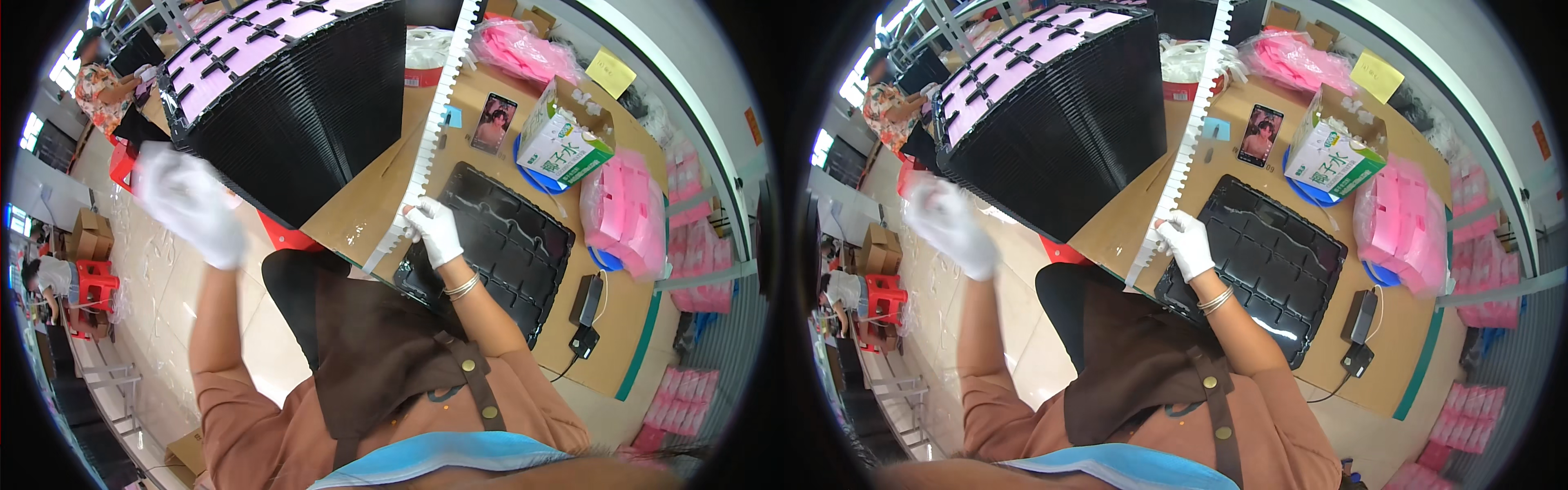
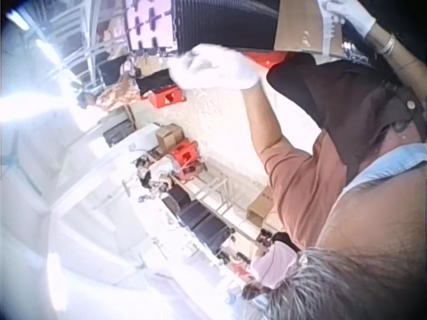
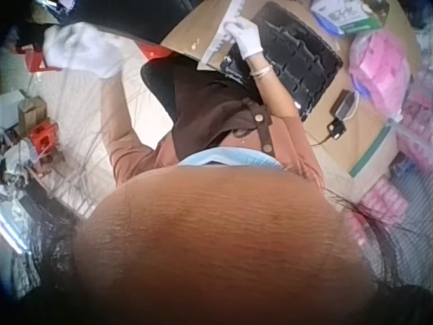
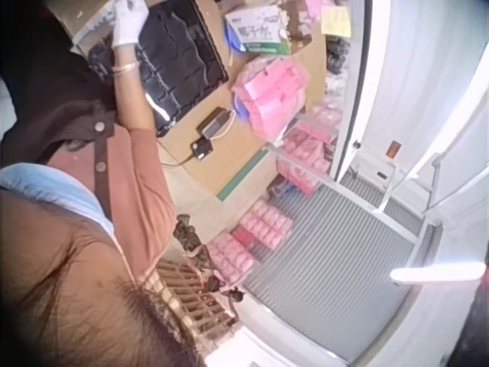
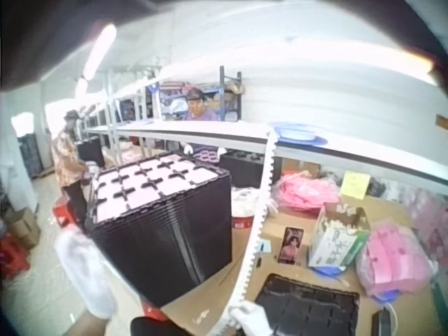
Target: The person assembles black plastic trays by placing pink foam inserts into them. They repeatedly pick up a foam insert, place it into a tray, and then apply small white adhesive pieces to the tray's surface. The person works at a table with stacks of trays and foam inserts.
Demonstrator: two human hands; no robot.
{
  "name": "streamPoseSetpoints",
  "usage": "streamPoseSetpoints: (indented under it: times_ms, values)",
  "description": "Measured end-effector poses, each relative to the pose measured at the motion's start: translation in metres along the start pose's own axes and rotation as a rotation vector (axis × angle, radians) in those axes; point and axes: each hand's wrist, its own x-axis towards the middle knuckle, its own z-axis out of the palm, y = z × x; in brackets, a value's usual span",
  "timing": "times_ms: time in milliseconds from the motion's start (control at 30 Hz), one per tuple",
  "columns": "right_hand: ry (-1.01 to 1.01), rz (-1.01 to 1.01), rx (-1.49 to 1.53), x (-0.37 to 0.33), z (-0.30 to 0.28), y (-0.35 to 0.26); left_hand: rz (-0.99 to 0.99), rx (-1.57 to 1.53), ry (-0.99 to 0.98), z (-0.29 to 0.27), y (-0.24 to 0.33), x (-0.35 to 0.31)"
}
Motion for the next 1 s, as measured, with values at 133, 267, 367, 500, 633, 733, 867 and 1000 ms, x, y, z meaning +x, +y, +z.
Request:
streamPoseSetpoints:
  times_ms: [133, 267, 367, 500, 633, 733, 867, 1000]
  values:
    - [-0.053, 0.029, -0.045, -0.012, 0.005, -0.030, -0.525, -0.114, -0.986, 0.043, 0.048, -0.109]
    - [-0.035, 0.056, 0.021, -0.015, -0.001, -0.031, -0.980, -0.494, -1.001, 0.073, 0.043, -0.160]
    - [-0.037, 0.124, 0.019, -0.029, -0.006, -0.005, -1.276, -0.604, -0.724, 0.087, 0.042, -0.172]
    - [0.015, 0.174, -0.009, -0.038, -0.005, 0.016, -1.396, -0.593, -0.701, 0.089, 0.043, -0.176]
    - [0.099, 0.031, -0.144, -0.038, -0.001, 0.023, -1.416, -0.579, -0.627, 0.092, 0.042, -0.190]
    - [0.204, -0.396, -0.445, -0.045, 0.006, 0.024, -1.512, -0.642, -0.485, 0.099, 0.040, -0.200]
    - [0.245, -0.611, -0.670, -0.004, -0.035, 0.012, -1.559, -0.738, -0.296, 0.095, 0.022, -0.213]
    - [0.296, -0.001, -1.234, 0.088, -0.150, 0.021, -1.521, -0.691, -0.434, 0.091, 0.023, -0.212]
